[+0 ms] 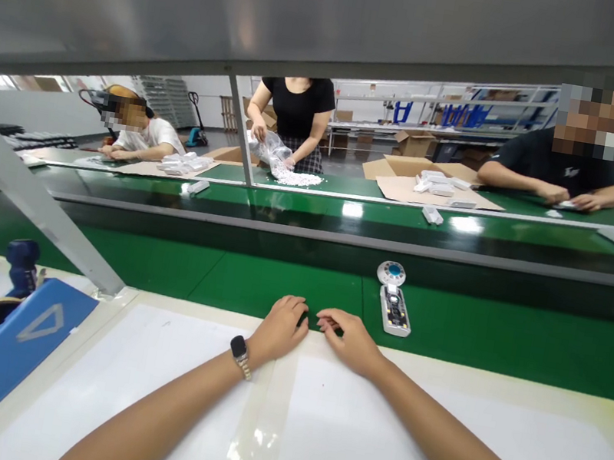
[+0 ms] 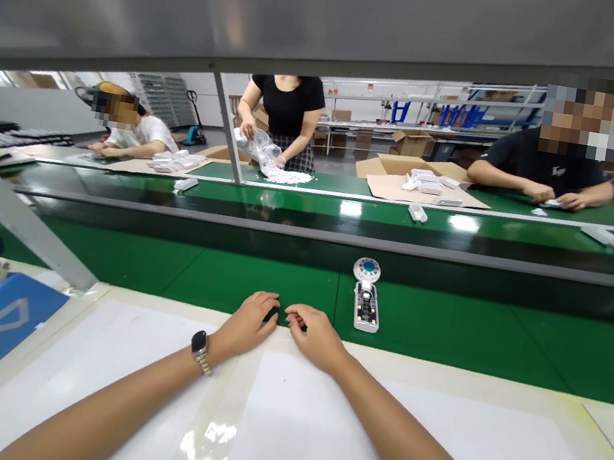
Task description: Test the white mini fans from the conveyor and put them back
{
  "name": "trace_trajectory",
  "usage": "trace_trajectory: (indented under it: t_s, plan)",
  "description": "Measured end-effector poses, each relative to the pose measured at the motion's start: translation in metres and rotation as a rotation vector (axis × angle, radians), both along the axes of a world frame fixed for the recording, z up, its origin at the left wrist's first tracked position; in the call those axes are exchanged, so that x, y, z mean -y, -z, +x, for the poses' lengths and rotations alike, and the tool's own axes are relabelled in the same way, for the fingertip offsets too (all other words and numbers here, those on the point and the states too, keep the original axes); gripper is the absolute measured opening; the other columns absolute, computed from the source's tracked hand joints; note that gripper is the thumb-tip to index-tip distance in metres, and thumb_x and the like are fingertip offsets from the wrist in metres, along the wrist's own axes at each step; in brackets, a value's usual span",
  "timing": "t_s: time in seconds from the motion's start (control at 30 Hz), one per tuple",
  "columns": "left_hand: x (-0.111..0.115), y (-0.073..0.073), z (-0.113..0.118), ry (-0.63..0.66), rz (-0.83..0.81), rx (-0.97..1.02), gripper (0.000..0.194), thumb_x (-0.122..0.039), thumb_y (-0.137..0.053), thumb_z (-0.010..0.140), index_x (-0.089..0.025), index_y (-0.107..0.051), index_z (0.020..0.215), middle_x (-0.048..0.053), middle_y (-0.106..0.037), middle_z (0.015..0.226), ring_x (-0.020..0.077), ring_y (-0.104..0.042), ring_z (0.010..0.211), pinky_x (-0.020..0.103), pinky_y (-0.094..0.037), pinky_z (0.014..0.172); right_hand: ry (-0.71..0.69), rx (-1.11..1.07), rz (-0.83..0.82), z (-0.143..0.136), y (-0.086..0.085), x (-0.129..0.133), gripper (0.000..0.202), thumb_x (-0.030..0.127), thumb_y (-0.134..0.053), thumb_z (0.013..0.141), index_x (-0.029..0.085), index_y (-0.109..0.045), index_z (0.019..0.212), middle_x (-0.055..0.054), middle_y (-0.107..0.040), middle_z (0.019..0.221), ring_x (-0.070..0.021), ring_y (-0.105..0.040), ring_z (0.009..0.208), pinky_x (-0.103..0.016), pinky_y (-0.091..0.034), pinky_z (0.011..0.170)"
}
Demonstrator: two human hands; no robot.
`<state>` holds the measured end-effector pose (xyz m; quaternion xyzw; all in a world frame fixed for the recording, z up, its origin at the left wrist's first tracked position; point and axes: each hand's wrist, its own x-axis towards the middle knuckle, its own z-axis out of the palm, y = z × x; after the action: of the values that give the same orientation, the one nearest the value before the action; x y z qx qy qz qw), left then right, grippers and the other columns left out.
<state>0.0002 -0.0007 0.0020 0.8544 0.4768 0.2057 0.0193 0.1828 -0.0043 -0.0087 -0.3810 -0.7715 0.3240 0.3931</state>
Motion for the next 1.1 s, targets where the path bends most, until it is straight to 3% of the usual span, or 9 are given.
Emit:
trace_trajectory:
  t_s: [0.2, 0.37, 0.43, 0.5, 0.63, 0.77, 0.93, 1.1]
  plan:
    - [0.001, -0.001, 0.000, 0.005, -0.005, 0.032, 0.023, -0.021, -0.042, 0.084, -0.014, -0.055, 0.102, 0.012, -0.058, 0.108, 0.0238, -0.050, 0.104, 0.042, -0.041, 0.093, 0.387, -0.142, 0.240, 0.013, -0.008, -0.005, 0.038, 0.022, -0.042, 0.084, 0.020, -0.035, 0.122, -0.009, -0.061, 0.101, -0.0190, -0.059, 0.087, -0.035, -0.047, 0.081]
    - [0.002, -0.001, -0.001, -0.002, -0.020, 0.034, 0.024, -0.022, -0.041, 0.085, -0.013, -0.056, 0.101, 0.014, -0.057, 0.111, 0.0249, -0.049, 0.107, 0.044, -0.041, 0.094, 0.670, -0.112, 0.385, 0.047, -0.013, -0.028, 0.033, 0.023, -0.041, 0.082, 0.018, -0.040, 0.115, -0.011, -0.060, 0.101, -0.0216, -0.056, 0.089, -0.036, -0.045, 0.079]
    - [0.002, -0.001, 0.000, -0.002, -0.021, 0.046, 0.023, -0.022, -0.041, 0.084, -0.013, -0.056, 0.100, 0.014, -0.057, 0.111, 0.0252, -0.049, 0.107, 0.044, -0.041, 0.094, 0.740, -0.076, 0.358, 0.058, -0.011, -0.035, 0.035, 0.022, -0.040, 0.081, 0.017, -0.039, 0.116, -0.012, -0.058, 0.102, -0.0222, -0.056, 0.091, -0.036, -0.045, 0.078]
    - [0.002, 0.000, 0.000, 0.005, -0.016, 0.062, 0.023, -0.022, -0.042, 0.084, -0.014, -0.056, 0.100, 0.013, -0.057, 0.110, 0.0250, -0.050, 0.107, 0.045, -0.041, 0.094, 0.794, 0.023, 0.227, 0.061, -0.007, -0.038, 0.039, 0.024, -0.042, 0.080, 0.015, -0.038, 0.117, -0.013, -0.057, 0.104, -0.0234, -0.056, 0.090, -0.037, -0.045, 0.076]
    - [0.002, 0.001, 0.001, 0.017, -0.005, 0.062, 0.022, -0.021, -0.042, 0.084, -0.015, -0.056, 0.100, 0.012, -0.058, 0.108, 0.0244, -0.050, 0.106, 0.044, -0.041, 0.094, 0.738, 0.308, -0.014, 0.044, 0.000, -0.028, 0.036, 0.032, -0.045, 0.080, 0.015, -0.045, 0.112, -0.015, -0.059, 0.098, -0.0266, -0.059, 0.086, -0.035, -0.044, 0.070]
    - [0.002, 0.000, 0.002, 0.015, -0.003, 0.049, 0.021, -0.020, -0.042, 0.084, -0.014, -0.056, 0.098, 0.013, -0.058, 0.107, 0.0243, -0.050, 0.106, 0.043, -0.040, 0.094, 0.682, 0.345, -0.104, 0.021, -0.002, -0.015, 0.049, 0.044, -0.049, 0.078, 0.017, -0.041, 0.117, -0.017, -0.058, 0.103, -0.0281, -0.062, 0.079, -0.034, -0.044, 0.062]
    - [0.002, -0.002, 0.002, 0.010, 0.000, 0.052, 0.020, -0.020, -0.043, 0.083, -0.016, -0.055, 0.097, 0.012, -0.057, 0.108, 0.0242, -0.051, 0.105, 0.044, -0.041, 0.093, 0.529, 0.146, -0.231, 0.013, -0.001, -0.015, 0.052, 0.041, -0.055, 0.074, 0.019, -0.038, 0.118, -0.009, -0.064, 0.086, -0.0234, -0.062, 0.072, -0.030, -0.043, 0.059]
    - [0.004, -0.002, 0.001, 0.002, -0.030, 0.068, 0.027, -0.021, -0.042, 0.083, -0.015, -0.050, 0.108, 0.013, -0.055, 0.112, 0.0246, -0.050, 0.108, 0.045, -0.040, 0.095, 0.425, -0.275, -0.465, 0.017, 0.001, -0.027, 0.044, 0.035, -0.044, 0.075, 0.020, -0.037, 0.116, 0.002, -0.057, 0.062, -0.0130, -0.049, 0.042, -0.024, -0.035, 0.040]
